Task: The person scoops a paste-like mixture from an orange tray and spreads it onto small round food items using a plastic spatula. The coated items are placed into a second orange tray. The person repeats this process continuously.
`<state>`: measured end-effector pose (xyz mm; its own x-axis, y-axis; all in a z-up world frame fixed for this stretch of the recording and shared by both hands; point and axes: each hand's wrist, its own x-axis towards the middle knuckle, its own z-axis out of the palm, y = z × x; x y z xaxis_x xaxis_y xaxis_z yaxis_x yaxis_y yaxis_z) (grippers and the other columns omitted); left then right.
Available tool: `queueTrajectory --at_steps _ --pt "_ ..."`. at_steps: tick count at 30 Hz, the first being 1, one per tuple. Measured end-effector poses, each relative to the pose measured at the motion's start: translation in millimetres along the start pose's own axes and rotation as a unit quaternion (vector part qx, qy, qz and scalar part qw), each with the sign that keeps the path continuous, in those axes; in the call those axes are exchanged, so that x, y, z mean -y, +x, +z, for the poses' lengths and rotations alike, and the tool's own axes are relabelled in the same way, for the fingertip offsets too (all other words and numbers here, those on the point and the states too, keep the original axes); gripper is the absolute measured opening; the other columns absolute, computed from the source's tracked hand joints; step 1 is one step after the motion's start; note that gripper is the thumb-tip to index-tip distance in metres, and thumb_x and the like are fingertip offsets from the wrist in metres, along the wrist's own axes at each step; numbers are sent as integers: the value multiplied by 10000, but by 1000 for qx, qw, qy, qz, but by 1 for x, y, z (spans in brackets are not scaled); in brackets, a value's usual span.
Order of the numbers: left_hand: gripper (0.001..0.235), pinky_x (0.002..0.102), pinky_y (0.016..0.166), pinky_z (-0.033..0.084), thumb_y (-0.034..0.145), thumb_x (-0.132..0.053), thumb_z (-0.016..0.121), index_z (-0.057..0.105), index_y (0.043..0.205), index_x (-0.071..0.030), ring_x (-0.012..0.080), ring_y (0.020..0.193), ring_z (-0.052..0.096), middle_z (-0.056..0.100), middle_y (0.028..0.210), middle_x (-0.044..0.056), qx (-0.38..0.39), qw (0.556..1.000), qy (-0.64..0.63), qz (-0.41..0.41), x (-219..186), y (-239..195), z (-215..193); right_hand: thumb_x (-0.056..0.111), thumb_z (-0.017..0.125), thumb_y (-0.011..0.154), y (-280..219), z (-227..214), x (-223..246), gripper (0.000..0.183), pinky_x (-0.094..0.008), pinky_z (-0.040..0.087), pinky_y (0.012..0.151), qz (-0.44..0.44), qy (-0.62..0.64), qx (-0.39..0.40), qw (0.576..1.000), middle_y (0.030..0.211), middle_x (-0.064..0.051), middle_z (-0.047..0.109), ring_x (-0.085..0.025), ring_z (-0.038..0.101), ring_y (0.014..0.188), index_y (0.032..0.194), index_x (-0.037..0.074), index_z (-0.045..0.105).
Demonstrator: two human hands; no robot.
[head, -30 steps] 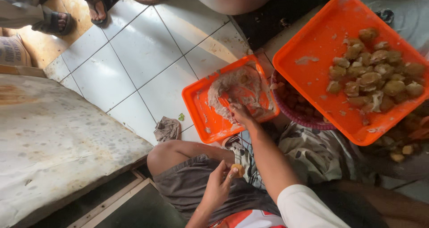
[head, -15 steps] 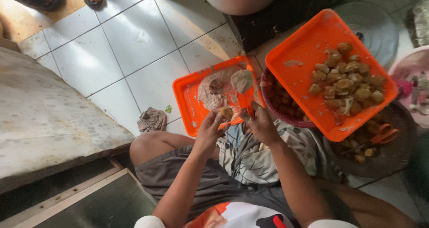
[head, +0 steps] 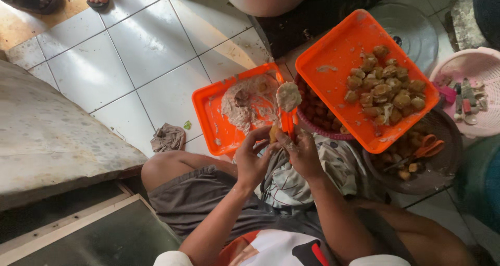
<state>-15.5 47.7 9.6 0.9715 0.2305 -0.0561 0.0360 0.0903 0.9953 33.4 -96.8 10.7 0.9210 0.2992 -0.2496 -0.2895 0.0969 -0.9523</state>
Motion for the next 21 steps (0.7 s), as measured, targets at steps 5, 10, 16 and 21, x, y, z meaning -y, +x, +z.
queueTrajectory --at_steps 5,10,16,21 --pt "260 313 988 531 1104 -116 627 662 1299 51 134 1073 650 703 1151 92 25 988 -143 -50 22 11 -14 308 665 1027 3 -7 -4 321 -238 500 755 -137 -3 61 989 961 17 667 -33 587 849 1186 29 654" --pt "231 353 934 556 1096 -168 591 579 1233 17 141 1033 662 670 1141 49 52 926 -333 -171 15 8 -19 278 672 984 4 -18 -7 300 -233 423 630 -29 44 64 997 829 29 581 -35 490 693 1148 26 679" --pt "314 319 979 570 1030 -251 540 629 1252 -48 91 1074 658 680 1162 -7 178 944 -194 -198 2 15 -27 313 664 949 5 -25 -3 286 -244 412 556 14 10 50 999 749 46 566 -44 490 621 1039 41 656" --pt "202 342 954 576 1051 -191 632 616 1175 -32 122 1025 652 663 1083 19 145 945 -217 -199 16 22 -29 320 647 1023 2 -25 1 288 -243 419 623 -71 -43 41 996 824 45 578 -42 488 712 1127 52 656"
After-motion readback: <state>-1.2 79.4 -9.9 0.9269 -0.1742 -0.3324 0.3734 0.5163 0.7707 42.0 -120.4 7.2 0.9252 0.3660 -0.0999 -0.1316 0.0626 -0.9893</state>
